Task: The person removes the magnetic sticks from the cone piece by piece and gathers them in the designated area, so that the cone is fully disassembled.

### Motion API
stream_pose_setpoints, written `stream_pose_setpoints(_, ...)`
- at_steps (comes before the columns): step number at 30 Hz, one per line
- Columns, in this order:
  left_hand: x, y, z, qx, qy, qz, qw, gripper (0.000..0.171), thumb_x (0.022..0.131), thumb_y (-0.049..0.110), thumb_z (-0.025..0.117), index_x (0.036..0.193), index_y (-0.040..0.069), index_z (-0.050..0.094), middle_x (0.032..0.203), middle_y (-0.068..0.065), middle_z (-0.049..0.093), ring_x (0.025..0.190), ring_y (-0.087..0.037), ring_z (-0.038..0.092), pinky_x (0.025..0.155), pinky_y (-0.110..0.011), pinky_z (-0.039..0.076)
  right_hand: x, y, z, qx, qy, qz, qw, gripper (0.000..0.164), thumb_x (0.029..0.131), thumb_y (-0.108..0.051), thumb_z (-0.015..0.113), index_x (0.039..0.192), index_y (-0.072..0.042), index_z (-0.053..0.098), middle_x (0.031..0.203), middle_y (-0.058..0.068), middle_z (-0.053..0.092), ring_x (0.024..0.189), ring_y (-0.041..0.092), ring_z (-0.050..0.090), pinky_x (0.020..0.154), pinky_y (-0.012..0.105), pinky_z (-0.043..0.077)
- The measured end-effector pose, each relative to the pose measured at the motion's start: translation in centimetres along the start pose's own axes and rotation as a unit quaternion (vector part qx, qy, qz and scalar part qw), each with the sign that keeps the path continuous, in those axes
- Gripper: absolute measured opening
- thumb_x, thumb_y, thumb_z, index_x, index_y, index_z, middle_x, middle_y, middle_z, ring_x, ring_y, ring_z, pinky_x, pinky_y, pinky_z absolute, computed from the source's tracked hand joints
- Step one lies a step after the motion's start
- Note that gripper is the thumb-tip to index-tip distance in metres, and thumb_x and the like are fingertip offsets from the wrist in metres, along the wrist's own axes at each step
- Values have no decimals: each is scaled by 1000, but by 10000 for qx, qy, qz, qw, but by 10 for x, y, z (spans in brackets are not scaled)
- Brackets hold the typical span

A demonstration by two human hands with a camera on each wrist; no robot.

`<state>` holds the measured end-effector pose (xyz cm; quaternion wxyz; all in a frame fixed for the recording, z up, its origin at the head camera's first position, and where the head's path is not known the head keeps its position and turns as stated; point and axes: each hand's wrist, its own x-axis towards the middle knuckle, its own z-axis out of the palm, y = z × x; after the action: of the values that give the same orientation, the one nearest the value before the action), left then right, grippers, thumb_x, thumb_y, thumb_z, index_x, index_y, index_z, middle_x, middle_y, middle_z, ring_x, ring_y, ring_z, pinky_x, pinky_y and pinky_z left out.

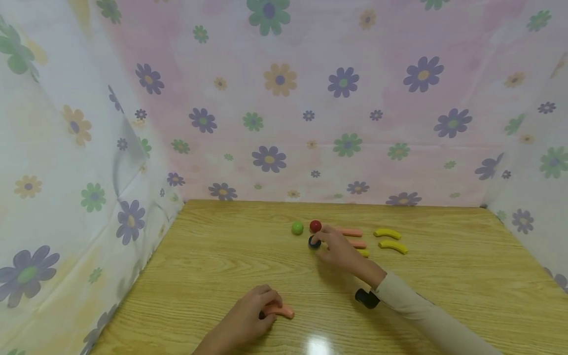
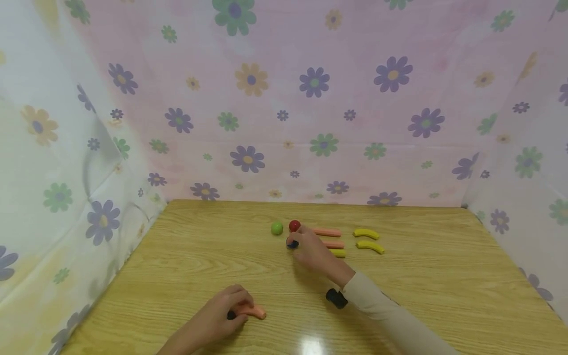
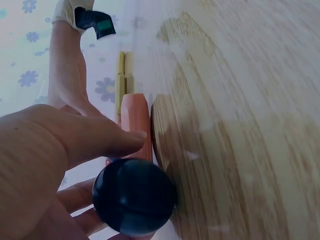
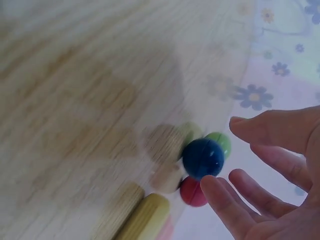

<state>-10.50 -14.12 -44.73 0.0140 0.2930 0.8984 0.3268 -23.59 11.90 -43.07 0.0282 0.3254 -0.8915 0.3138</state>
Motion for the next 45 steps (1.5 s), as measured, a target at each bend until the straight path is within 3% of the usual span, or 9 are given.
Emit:
stream_pose_setpoints(10, -13, 1, -10, 16, -180, -623, 9979, 17, 87, 20, 68, 102, 24, 61, 104, 12, 51, 87, -5, 51, 72, -27, 47, -22, -32, 1, 322, -750, -198, 9965, 26, 79, 4, 66, 103, -5, 64, 105, 7, 52, 80, 25, 53, 63, 28, 45)
stream_pose_setpoints(14, -15, 4, -14, 58, -251, -962, 9950, 18, 85, 23, 71, 100, 23, 61, 96, 10, 50, 79, -4, 49, 68, -27, 46, -29, -46, 6, 437, -1071, -401, 9925, 25, 80, 2, 70, 103, -6, 64, 105, 4, 52, 82, 24, 55, 66, 26, 47)
stream_pose_setpoints(19, -15, 8, -17, -295, -275, -1484, 9881, 20, 80, 23, 76, 92, 19, 61, 86, 8, 50, 74, -6, 49, 65, -28, 46, -36, -64, 18, 605, -1532, -555, 9848, 24, 81, -6, 74, 103, -9, 64, 103, 0, 54, 84, 15, 56, 69, 23, 48)
stream_pose_setpoints(24, -14, 9, -17, -496, -196, -1398, 9887, 20, 78, 18, 78, 88, 18, 61, 85, 8, 49, 75, -7, 49, 67, -25, 45, -42, -76, 36, 595, -1735, -632, 9810, 24, 82, -12, 74, 104, -14, 64, 101, -6, 54, 84, 5, 52, 72, 20, 45)
stream_pose_setpoints(30, -13, 9, -13, -585, -73, -1327, 9894, 21, 78, 16, 79, 89, 21, 61, 89, 11, 50, 81, -5, 51, 73, -26, 46, -48, -86, 50, 662, -1616, -776, 9816, 10, 89, -11, 65, 97, -16, 65, 86, -10, 52, 67, 2, 46, 59, 15, 41)
stream_pose_setpoints(37, -12, 9, -8, -488, 183, -1148, 9920, 24, 75, 17, 81, 89, 21, 62, 89, 13, 54, 80, -4, 54, 67, -24, 47, -50, -90, 50, 549, -1531, -478, 9855, 21, 80, -4, 71, 94, -17, 62, 87, -11, 53, 71, 1, 48, 61, 17, 41)
stream_pose_setpoints(45, -8, 9, 0, -1118, 302, -968, 9885, 22, 75, 12, 81, 89, 18, 65, 93, 9, 58, 86, -6, 55, 66, -22, 49, -52, -88, 50, 474, -1301, -416, 9895, 21, 78, 0, 69, 88, -16, 63, 80, -12, 51, 65, 2, 43, 57, 17, 39)
